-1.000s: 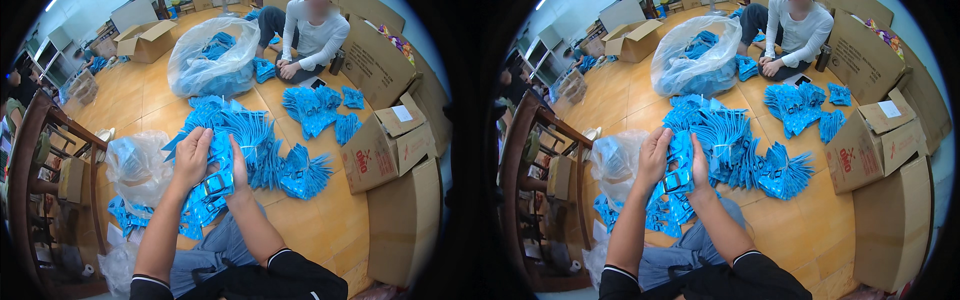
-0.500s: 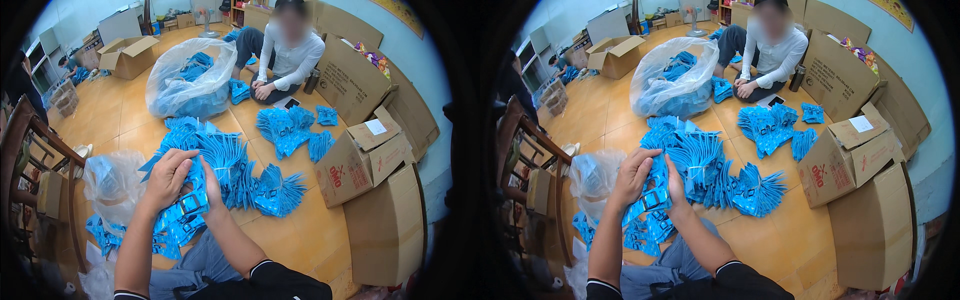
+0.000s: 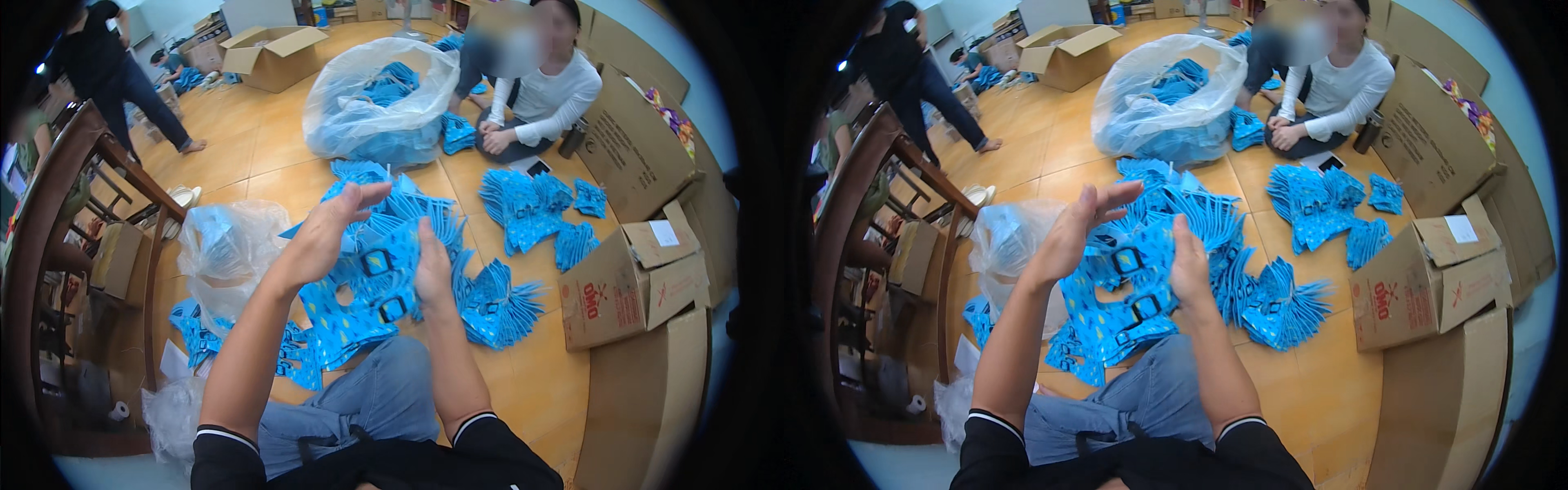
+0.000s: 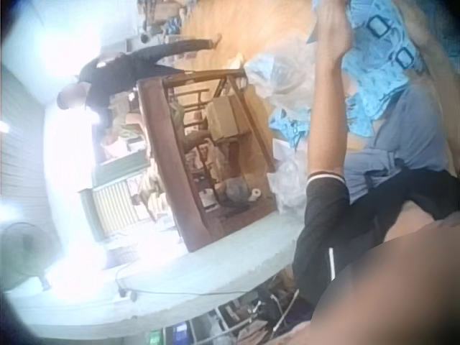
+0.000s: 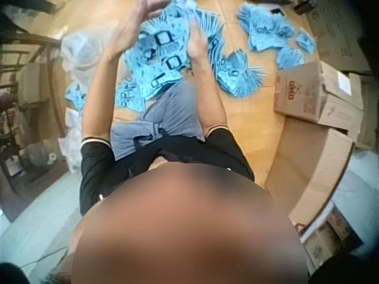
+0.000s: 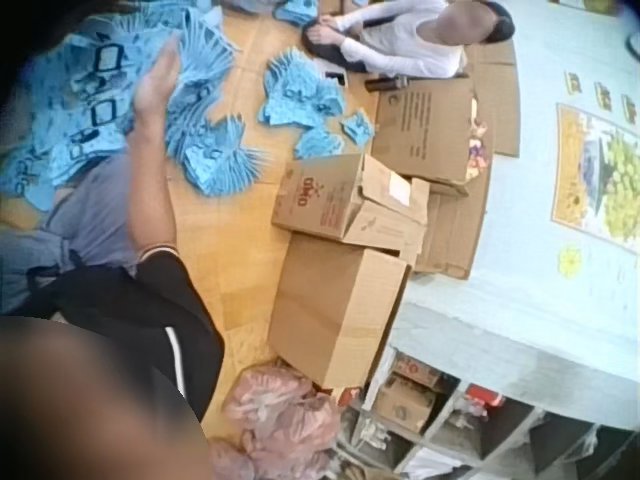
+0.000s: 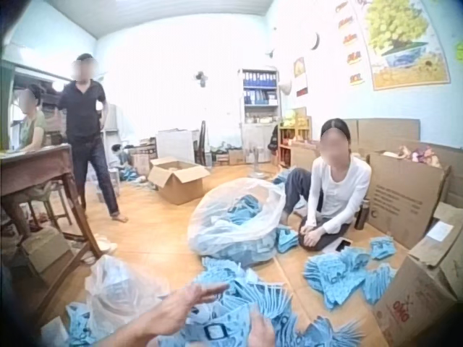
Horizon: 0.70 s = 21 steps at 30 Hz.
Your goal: The person sits on the floor and repeatedly picks up blue plastic pieces with buckles, folds them, and places them into a growing stack. The person handles the items one at a time, turning them over and aligning them before stacking.
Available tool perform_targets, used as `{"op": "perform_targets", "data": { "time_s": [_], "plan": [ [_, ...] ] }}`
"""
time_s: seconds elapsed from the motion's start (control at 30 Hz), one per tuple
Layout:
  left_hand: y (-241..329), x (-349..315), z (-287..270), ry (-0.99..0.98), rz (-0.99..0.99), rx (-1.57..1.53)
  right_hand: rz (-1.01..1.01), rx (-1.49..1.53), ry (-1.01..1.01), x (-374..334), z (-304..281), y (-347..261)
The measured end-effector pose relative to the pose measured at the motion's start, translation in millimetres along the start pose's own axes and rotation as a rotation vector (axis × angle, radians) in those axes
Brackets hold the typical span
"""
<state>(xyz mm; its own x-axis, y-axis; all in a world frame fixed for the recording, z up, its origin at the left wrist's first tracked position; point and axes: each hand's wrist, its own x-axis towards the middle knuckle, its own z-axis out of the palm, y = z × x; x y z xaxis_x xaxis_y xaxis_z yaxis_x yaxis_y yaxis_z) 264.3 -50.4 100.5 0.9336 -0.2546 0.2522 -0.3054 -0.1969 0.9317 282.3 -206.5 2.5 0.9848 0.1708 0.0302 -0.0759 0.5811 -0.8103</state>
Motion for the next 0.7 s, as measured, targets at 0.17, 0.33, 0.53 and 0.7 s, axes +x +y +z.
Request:
{"op": "perform_targets", "data": {
  "time_s": [0.17,0.33,0.53,0.7],
  "plan": [
    [11.8,3.1,-9.0,-0.419,-0.251,0.059,0.024,0.023,0.079,-3.1,0.4,-10.9],
    [5.2,-5.8,3.0,-0.208,0.041,0.169,0.019,0.009,0.06,-3.0,-1.9,-14.8],
    [7.6,-7.1,2.3,-0.223,0.004,0.109,-0.004,0.018,0.045,0.6,-8.2,-11.1],
    [7.0,-16.2,10.3,0.095,0.152,0.296,-0.106,-0.091,0.09,-0.1,-10.0,-11.7]
  ]
}}
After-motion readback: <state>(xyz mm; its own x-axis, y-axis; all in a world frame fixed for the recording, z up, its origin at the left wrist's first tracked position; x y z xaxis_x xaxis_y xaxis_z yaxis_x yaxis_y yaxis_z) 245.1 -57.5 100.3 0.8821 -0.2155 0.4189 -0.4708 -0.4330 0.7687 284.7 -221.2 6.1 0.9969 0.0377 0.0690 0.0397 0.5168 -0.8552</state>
